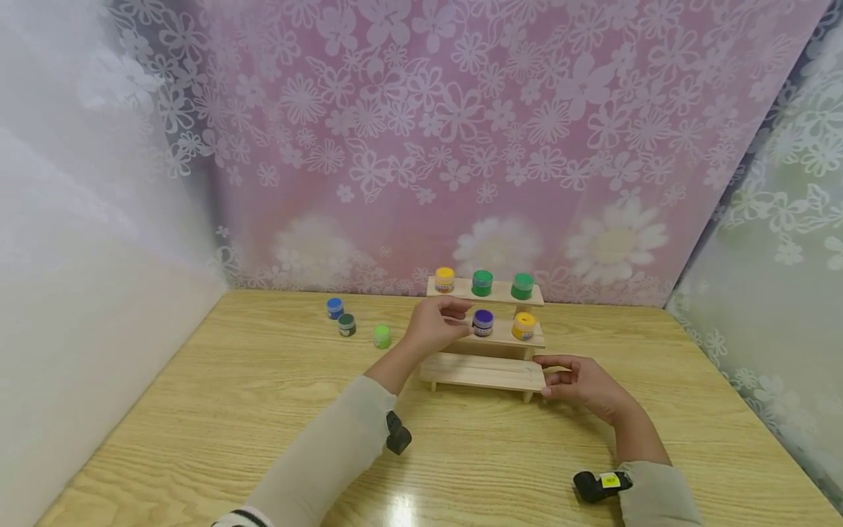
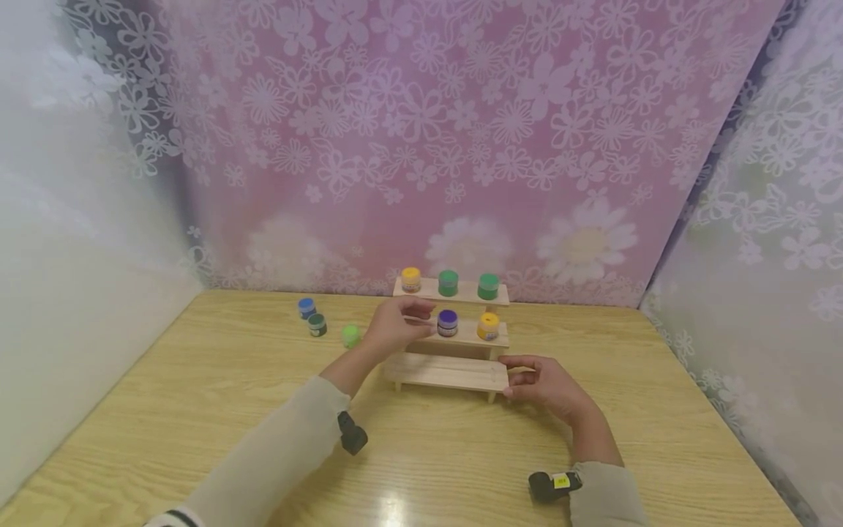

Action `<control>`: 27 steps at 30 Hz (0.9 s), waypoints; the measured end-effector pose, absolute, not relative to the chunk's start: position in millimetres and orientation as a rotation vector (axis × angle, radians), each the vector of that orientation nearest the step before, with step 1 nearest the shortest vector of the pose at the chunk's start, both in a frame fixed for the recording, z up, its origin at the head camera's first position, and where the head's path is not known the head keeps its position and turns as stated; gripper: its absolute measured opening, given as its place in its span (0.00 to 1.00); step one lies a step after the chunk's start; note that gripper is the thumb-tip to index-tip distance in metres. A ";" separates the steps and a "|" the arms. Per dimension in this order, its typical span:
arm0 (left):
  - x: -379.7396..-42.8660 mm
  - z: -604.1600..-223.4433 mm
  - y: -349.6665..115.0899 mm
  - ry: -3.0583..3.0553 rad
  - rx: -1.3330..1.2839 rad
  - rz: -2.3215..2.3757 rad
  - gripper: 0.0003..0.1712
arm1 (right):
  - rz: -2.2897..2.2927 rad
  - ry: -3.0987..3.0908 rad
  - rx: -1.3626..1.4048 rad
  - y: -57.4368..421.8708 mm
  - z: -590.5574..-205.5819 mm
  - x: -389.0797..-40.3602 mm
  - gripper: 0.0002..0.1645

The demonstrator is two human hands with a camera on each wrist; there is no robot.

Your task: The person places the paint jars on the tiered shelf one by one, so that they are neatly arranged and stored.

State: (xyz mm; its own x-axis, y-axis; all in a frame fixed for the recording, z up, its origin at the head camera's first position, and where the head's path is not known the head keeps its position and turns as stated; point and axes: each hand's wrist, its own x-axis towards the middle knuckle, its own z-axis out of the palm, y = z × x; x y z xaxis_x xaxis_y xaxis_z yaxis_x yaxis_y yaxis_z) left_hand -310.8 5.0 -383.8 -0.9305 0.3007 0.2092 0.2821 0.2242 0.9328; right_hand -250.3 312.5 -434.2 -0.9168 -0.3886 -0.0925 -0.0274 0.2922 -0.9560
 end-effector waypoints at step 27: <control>-295.9 -386.1 -50.3 2.358 0.726 2.040 0.23 | -1.657 2.271 -0.379 314.0 -436.6 -250.6 0.42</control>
